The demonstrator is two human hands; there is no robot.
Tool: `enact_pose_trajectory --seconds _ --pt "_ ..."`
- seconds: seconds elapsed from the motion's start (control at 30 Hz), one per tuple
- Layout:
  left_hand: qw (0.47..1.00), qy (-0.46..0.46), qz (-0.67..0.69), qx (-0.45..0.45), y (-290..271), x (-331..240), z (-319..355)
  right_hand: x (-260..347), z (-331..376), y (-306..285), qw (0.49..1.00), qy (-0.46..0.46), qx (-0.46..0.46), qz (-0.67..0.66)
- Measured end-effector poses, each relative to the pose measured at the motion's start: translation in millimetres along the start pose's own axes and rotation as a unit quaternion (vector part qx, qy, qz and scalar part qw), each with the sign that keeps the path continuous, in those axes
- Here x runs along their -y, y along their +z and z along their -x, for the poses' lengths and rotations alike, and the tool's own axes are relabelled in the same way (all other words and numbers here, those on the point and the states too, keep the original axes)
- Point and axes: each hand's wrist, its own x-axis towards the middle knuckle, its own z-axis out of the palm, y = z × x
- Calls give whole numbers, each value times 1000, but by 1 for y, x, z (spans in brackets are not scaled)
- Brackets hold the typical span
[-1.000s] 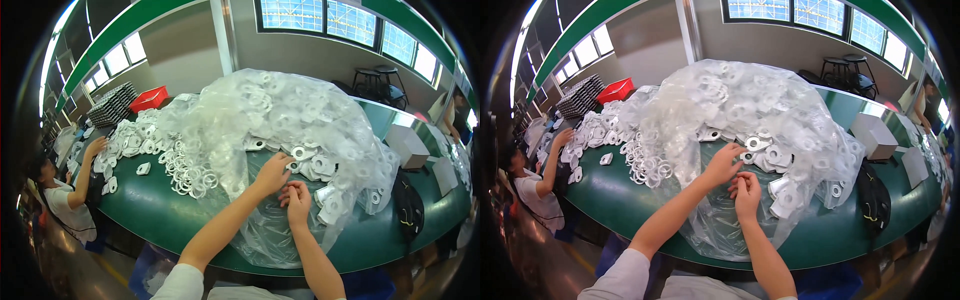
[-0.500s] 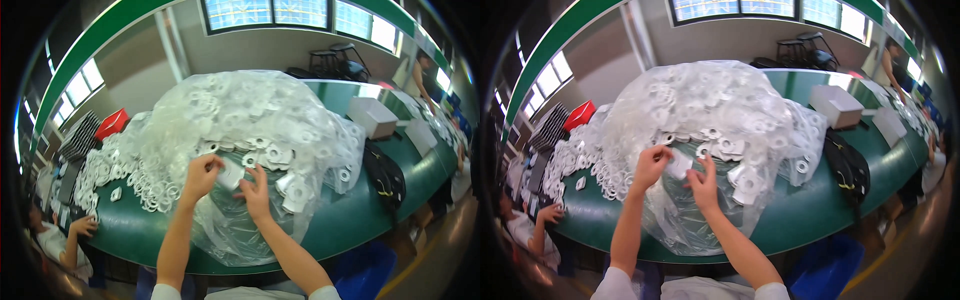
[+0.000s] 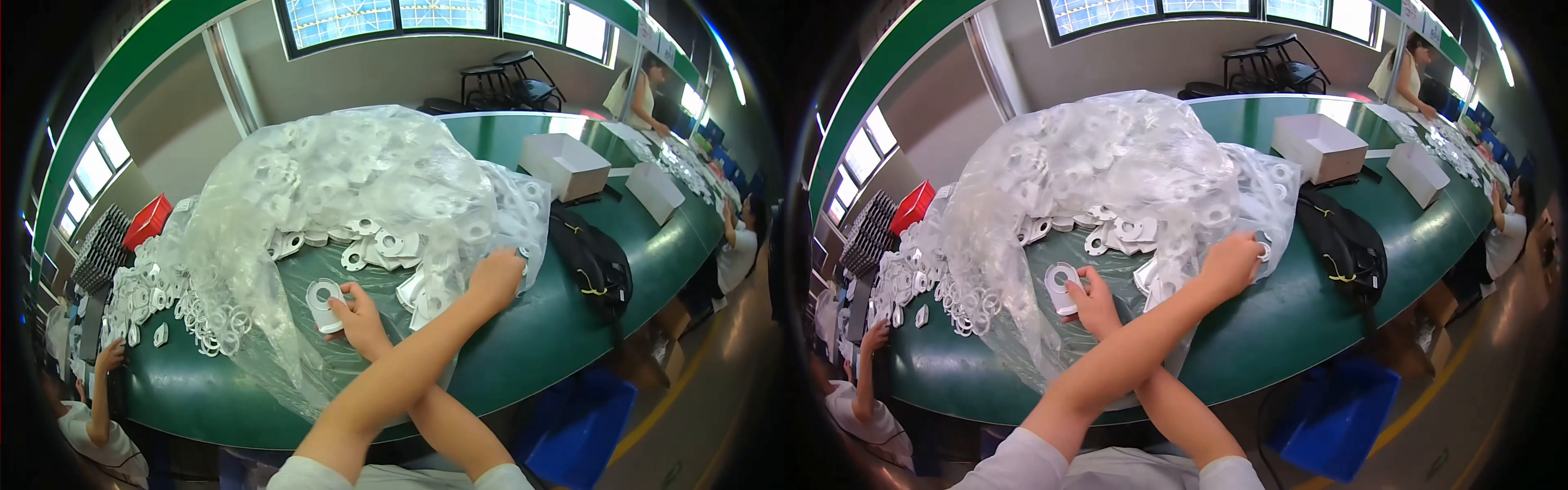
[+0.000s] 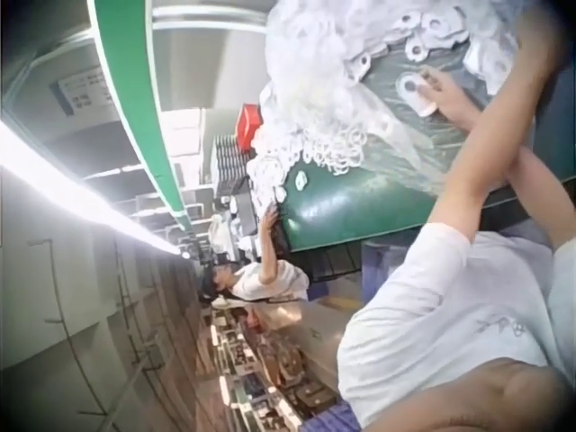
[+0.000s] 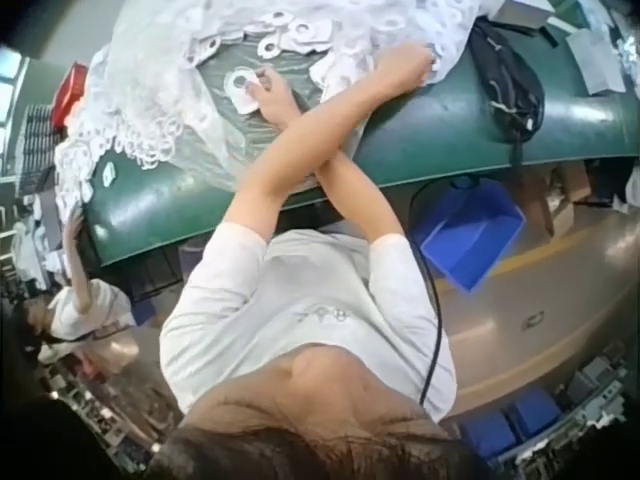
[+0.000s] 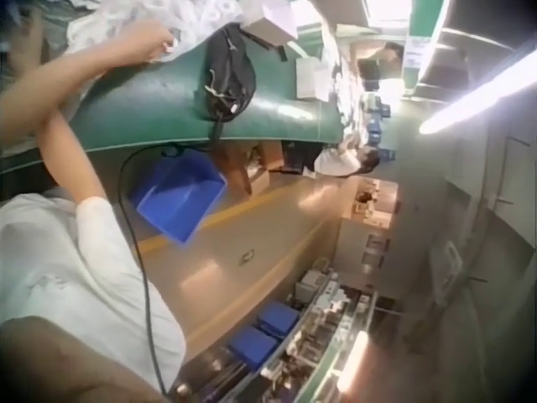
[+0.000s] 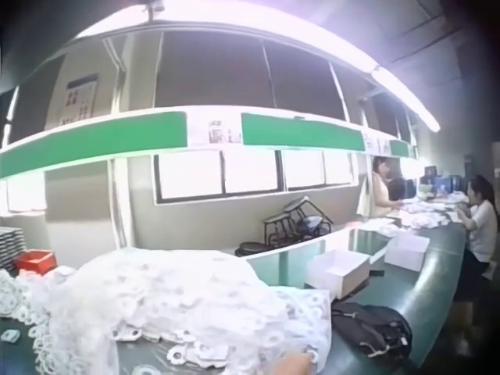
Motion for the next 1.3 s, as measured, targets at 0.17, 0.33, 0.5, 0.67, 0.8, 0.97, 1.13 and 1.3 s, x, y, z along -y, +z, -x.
enact_pose_trajectory --seconds 0.17,0.33,0.5,0.67,0.8,0.97,1.13,1.3 --pt "997 -32 -55 -35 11 12 -11 -8 -7 -4 1000 11 24 12" --pt "991 88 38 -92 -68 -13 33 -11 -8 -17 999 -2 18 31" --pt "964 27 -114 -238 -175 51 164 -21 -8 -12 977 -111 49 178" --pt "955 -34 -196 -219 -198 86 223 -4 3 -1 995 17 37 92" --pt "961 24 -194 -197 -180 90 231 -4 2 -4 997 6 25 73" --pt "963 -4 -147 -228 -174 99 228 2 3 -6 994 7 39 106" --pt "969 -19 -141 -200 -175 89 233 -5 0 -3 999 -10 21 36" --pt "976 -65 -54 -201 -180 88 242 -3 0 -5 989 -13 29 144"
